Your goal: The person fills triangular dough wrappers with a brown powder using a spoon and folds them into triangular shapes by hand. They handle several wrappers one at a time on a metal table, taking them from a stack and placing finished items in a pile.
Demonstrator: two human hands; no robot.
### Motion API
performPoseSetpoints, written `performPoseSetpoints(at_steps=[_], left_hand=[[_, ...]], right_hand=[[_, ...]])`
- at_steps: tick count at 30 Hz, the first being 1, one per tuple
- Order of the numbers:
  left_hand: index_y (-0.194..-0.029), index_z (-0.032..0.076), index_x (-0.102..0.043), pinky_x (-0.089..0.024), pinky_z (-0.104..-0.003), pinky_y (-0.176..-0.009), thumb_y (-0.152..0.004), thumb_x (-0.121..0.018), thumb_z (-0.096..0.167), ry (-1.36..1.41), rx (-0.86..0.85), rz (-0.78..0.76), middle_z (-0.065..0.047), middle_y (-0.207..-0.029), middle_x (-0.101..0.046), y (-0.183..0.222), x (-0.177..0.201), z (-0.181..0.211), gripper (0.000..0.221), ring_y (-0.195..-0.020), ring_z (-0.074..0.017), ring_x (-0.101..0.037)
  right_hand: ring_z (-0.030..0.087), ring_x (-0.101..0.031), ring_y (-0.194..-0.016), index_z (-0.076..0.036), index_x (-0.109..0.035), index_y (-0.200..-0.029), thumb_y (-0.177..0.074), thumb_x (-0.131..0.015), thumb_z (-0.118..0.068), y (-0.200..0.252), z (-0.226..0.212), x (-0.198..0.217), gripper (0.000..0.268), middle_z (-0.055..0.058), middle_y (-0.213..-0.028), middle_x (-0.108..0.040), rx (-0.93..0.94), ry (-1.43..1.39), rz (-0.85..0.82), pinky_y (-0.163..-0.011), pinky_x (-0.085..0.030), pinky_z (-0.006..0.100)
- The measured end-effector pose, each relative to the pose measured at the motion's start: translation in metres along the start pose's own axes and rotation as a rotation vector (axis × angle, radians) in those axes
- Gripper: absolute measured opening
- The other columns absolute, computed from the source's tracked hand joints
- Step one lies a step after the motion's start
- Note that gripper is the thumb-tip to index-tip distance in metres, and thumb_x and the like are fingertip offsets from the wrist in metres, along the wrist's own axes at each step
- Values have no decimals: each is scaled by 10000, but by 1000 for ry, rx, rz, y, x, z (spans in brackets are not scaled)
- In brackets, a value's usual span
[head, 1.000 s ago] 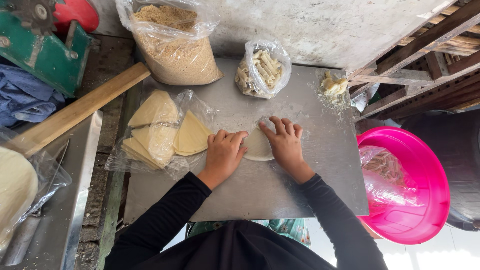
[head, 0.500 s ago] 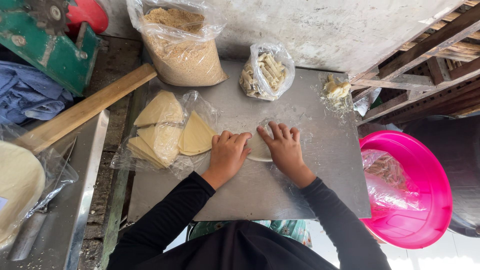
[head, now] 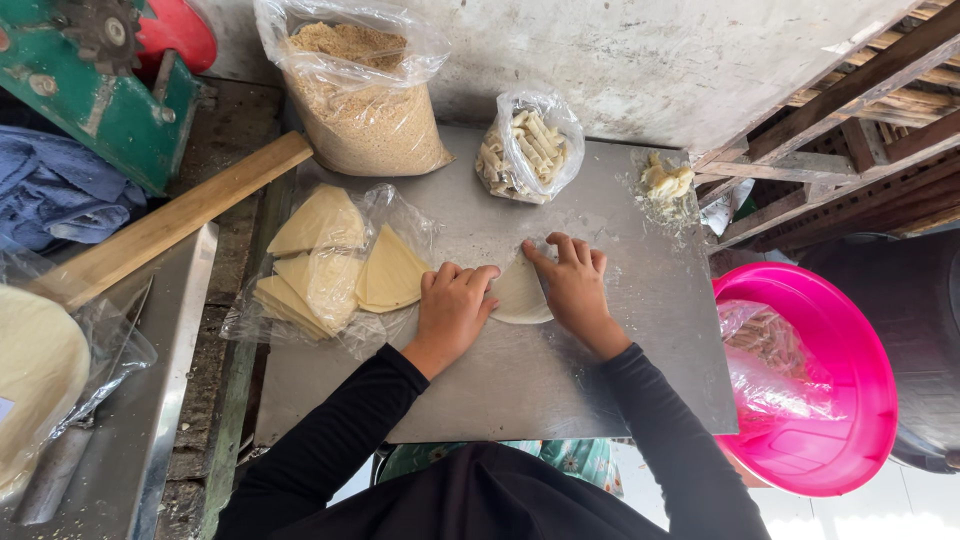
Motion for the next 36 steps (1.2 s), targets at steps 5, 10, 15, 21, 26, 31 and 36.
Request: performPoseSetpoints(at_steps=[5,10,15,21,26,31,36], left_hand=[[-1203,162,-658,-350,-382,-829,-795,-827,202,-4,7,-1,50,-906,-710,1,1,-2,443,-916,-186,-565],[-1191,149,-658,-349,-404,-842,-798,-833,256,-56,40,-9,17,-889,-716,3,0,-3,444,-900,-208,-560],[-1175,114,-643,-343,-429,-822,-788,-829,344,-116,44,-4,-37,-894,-713,7,3,0,488,-908,-239,-563],[-1162,125,-639,-338,-437,-815,-787,-815,316,-113,59,24,-35,-912,-720,10,-4,-5,456,-907,-243,-564],[-1189,121,-640,-332,-428,-820,-866,-781,270,-54,46,21,-32,-933,-721,11,-9,-9,383,-911,-233,-562],[-1181,95,-639,-324,-445,-804,-839,-788,281,-51,101,-24,-53,-907,-709,11,-13,-15,417,-903,-250,-558],[-1152,105,-644,-328,-439,-812,-854,-783,282,-55,100,-25,-45,-897,-699,11,-13,-15,373,-909,-248,-556]], right_hand=[[284,-506,-1249,-296,-741,-1289,-745,-581,124,2,-4,5,705,75,-1320,-594,15,-63,-7,-1011,-338,432],[291,-497,-1262,-289,-777,-1114,-705,-568,117,12,-7,27,613,73,-1311,-612,-6,-53,1,-1043,-324,436],[283,-552,-1169,-171,-745,-1221,-875,-534,118,-29,-11,74,497,118,-1266,-618,-113,-304,138,-1008,-408,413],[252,-699,-1014,-35,-594,-1360,-981,-632,68,-133,-58,135,395,143,-1153,-698,174,-672,491,-873,-563,367],[278,-698,-970,-45,-610,-1313,-921,-694,49,-233,-89,129,413,134,-1082,-741,226,-563,460,-848,-567,394],[267,-750,-889,-79,-676,-1224,-901,-697,33,-271,-89,106,342,82,-969,-784,221,-496,304,-793,-578,383],[262,-741,-808,-66,-684,-1213,-865,-731,16,-274,-86,91,361,107,-934,-778,178,-470,237,-732,-566,368]])
Point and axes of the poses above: each hand's wrist, its own y-axis away from the middle knuckle, its own x-axis out of the back of the hand, z = x × y, the point moved 9 cm from there along -y, towards the middle knuckle
